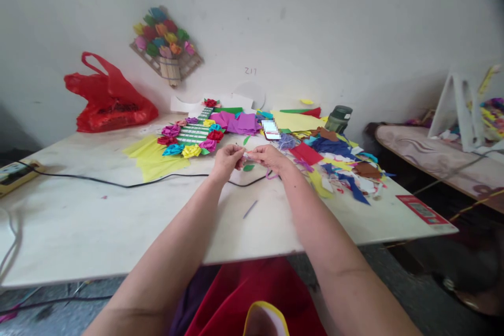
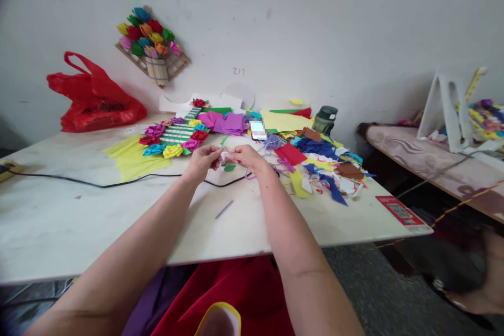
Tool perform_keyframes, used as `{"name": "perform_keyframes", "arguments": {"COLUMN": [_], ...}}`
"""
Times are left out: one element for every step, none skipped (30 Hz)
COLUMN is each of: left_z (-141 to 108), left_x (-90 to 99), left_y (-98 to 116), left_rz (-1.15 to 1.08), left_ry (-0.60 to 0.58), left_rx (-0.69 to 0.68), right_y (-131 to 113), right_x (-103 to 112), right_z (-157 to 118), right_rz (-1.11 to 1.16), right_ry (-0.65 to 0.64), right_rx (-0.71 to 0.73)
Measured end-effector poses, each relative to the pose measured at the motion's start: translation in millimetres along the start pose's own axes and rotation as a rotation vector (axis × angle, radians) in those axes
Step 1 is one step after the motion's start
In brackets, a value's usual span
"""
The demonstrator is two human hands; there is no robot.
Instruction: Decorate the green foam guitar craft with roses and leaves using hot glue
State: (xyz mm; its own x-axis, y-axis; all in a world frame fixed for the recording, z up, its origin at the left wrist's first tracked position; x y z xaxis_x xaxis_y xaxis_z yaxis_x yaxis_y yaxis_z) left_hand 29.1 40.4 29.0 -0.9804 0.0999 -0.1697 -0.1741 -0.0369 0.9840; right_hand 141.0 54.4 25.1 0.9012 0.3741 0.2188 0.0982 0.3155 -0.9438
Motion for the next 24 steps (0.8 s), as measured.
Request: {"name": "perform_keyframes", "arguments": {"left_z": [0, 0, 0, 0, -1, -1, -1, -1, -2, -1, -1, -1, 0, 1, 1, 2, 2, 3, 3, 3, 3, 4, 4, 4], "left_x": [0.1, 0.3, 0.5, 0.5, 0.6, 0.8, 1.3, 2.1, 3.2, 4.6, 6.0, 7.3, 8.3, 9.0, 9.2, 9.0, 8.4, 8.0, 7.9, 8.3, 9.1, 10.3, 11.8, 13.3], "left_y": [0, 1, 1, 2, 4, 5, 7, 9, 11, 13, 15, 16, 18, 19, 20, 20, 19, 18, 16, 14, 13, 11, 10, 8], "left_rz": [0.005, 0.01, 0.017, 0.024, 0.033, 0.044, 0.059, 0.082, 0.113, 0.151, 0.198, 0.251, 0.307, 0.359, 0.403, 0.439, 0.464, 0.475, 0.478, 0.475, 0.47, 0.465, 0.463, 0.467], "left_ry": [-0.004, -0.006, -0.01, -0.015, -0.02, -0.024, -0.027, -0.026, -0.023, -0.016, -0.008, 0.001, 0.007, 0.011, 0.009, 0.002, -0.01, -0.021, -0.031, -0.035, -0.036, -0.031, -0.024, -0.014], "left_rx": [-0.001, -0.003, -0.008, -0.013, -0.019, -0.026, -0.03, -0.033, -0.036, -0.039, -0.041, -0.043, -0.047, -0.051, -0.055, -0.058, -0.061, -0.063, -0.06, -0.054, -0.046, -0.037, -0.029, -0.021], "right_y": [-1, -1, -1, 1, 3, 5, 7, 9, 10, 11, 11, 11, 10, 11, 11, 11, 10, 8, 6, 3, 2, 1, 1, 1], "right_x": [1, 2, 2, 1, -1, -3, -5, -6, -7, -6, -6, -6, -6, -7, -9, -13, -16, -19, -21, -23, -23, -23, -22, -21], "right_z": [-1, -2, -3, -4, -5, -7, -8, -9, -10, -11, -11, -12, -13, -14, -17, -20, -23, -25, -28, -30, -31, -32, -32, -32], "right_rz": [-0.004, -0.005, -0.003, -0.001, 0.002, 0.005, 0.006, 0.008, 0.01, 0.012, 0.013, 0.012, 0.012, 0.014, 0.017, 0.02, 0.023, 0.022, 0.017, 0.006, -0.01, -0.028, -0.048, -0.07], "right_ry": [0.004, 0.002, -0.007, -0.026, -0.05, -0.077, -0.102, -0.12, -0.129, -0.129, -0.125, -0.122, -0.123, -0.137, -0.167, -0.206, -0.246, -0.284, -0.319, -0.346, -0.36, -0.367, -0.369, -0.363], "right_rx": [-0.001, -0.009, -0.023, -0.044, -0.07, -0.097, -0.121, -0.137, -0.145, -0.146, -0.147, -0.149, -0.154, -0.17, -0.195, -0.219, -0.237, -0.247, -0.25, -0.246, -0.241, -0.239, -0.241, -0.24]}}
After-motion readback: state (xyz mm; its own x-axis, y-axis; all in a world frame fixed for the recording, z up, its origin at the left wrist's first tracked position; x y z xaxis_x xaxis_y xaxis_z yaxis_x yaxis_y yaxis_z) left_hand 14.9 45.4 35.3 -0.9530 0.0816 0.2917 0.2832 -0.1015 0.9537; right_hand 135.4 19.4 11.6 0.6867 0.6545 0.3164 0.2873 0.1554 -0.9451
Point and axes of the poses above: each hand's wrist, its own z-axis towards the middle knuckle, its own x-axis out of the back of the hand, y = z × x, the point moved 10 cm from there along z, towards the middle knuckle, and after that the axes turned 10 degrees about x, right-handed, at the moved point
